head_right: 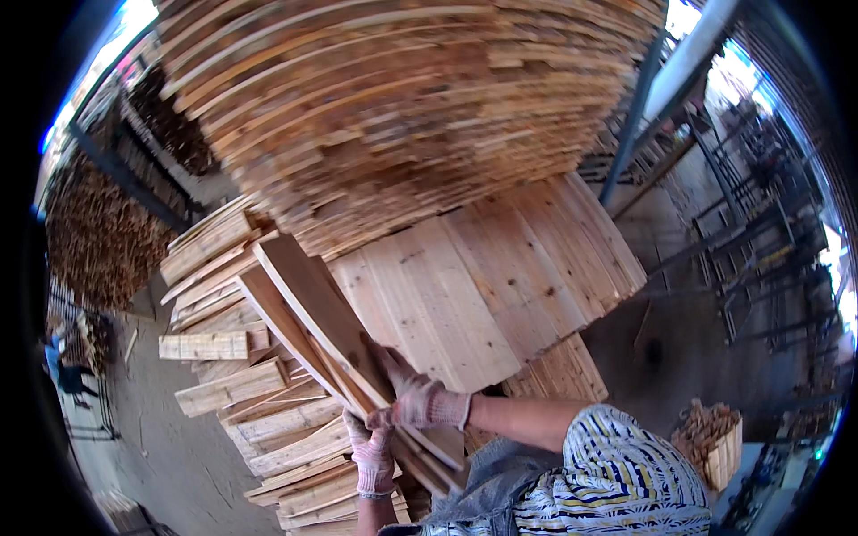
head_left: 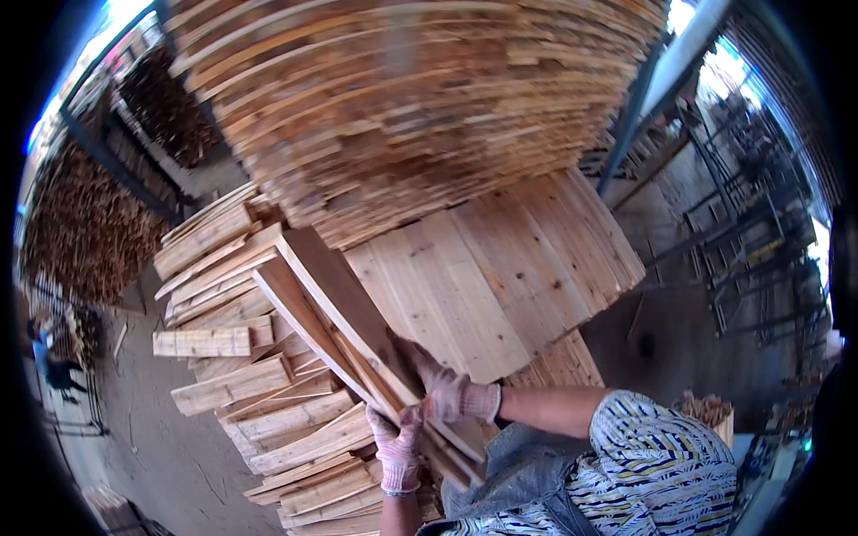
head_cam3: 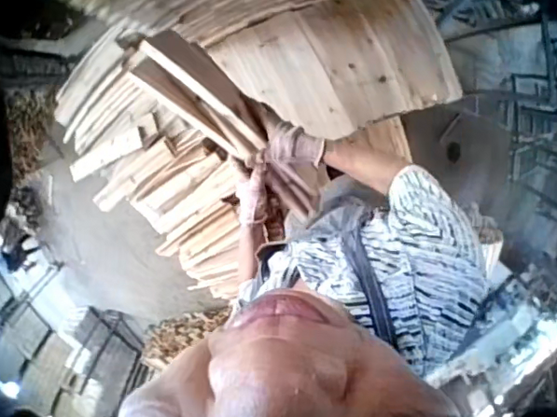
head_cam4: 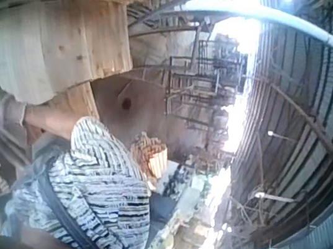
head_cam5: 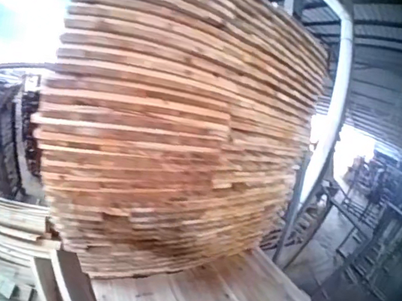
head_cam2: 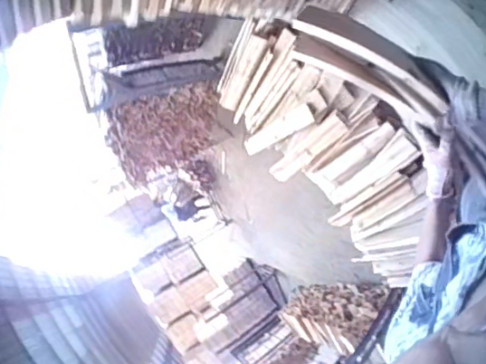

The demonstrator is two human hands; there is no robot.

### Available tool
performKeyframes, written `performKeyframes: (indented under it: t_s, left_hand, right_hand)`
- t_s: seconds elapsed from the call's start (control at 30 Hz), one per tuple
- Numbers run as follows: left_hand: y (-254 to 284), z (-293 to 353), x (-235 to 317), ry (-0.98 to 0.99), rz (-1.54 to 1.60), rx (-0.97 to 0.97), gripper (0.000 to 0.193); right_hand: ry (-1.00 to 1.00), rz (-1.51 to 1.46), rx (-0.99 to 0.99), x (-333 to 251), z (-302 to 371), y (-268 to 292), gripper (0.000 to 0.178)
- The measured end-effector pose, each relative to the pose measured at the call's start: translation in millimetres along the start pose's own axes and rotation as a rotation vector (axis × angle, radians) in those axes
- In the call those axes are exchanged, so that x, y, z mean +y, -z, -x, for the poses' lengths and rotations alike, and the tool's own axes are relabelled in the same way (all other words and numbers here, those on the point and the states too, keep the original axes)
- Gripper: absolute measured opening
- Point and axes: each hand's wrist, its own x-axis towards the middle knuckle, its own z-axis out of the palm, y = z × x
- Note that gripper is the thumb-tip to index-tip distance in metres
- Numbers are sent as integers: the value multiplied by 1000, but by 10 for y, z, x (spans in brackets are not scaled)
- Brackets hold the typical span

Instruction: The person picks up wooden planks from a pile and stacks them onto a larger stack. They handle the planks one by one or in small groups, placing them carefully to build a neat pile.

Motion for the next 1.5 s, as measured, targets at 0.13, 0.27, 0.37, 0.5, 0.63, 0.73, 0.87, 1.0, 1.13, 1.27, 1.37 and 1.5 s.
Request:
performKeyframes:
  t_s: [0.13,0.27,0.37,0.5,0.63,0.73,0.87,1.0,1.13,1.27,1.37,1.5]
  left_hand:
    - [-427,-212,41,29,103,-172,95]
    - [-698,-955,3,198,384,-458,79]
    - [-1025,-806,-284,223,352,-143,75]
    - [-1301,-816,-70,381,322,-174,59]
    - [-1139,-928,154,234,26,-11,56]
    - [-965,-910,127,18,-526,-15,61]
    - [-1189,-815,-152,-234,-1504,-268,86]
    - [-1533,-739,-626,-174,-1870,-501,92]
    - [-1438,-770,-812,-319,-1829,-535,101]
    - [-1436,-1547,-186,-745,-1896,-430,102]
    - [-1494,-2217,89,-802,-1899,-339,106]
    - [-1472,-3164,-293,-493,-1938,-264,113]
  right_hand:
    - [45,-127,-7,41,41,800,127]
    - [127,-135,-165,291,164,1175,118]
    - [65,-370,-210,520,386,1405,116]
    - [104,-415,-200,968,456,1929,113]
    - [-15,107,-125,1527,591,2735,108]
    - [-150,592,-88,2148,951,3257,105]
    - [-321,1000,-221,2819,1310,3583,107]
    - [-311,1018,-176,3275,1367,3485,108]
    - [-299,953,-149,3382,1329,3391,107]
    - [-296,931,-97,3507,1473,3489,108]
    - [-313,936,-96,3458,1647,3465,111]
    - [-322,988,-127,3506,1775,3523,113]
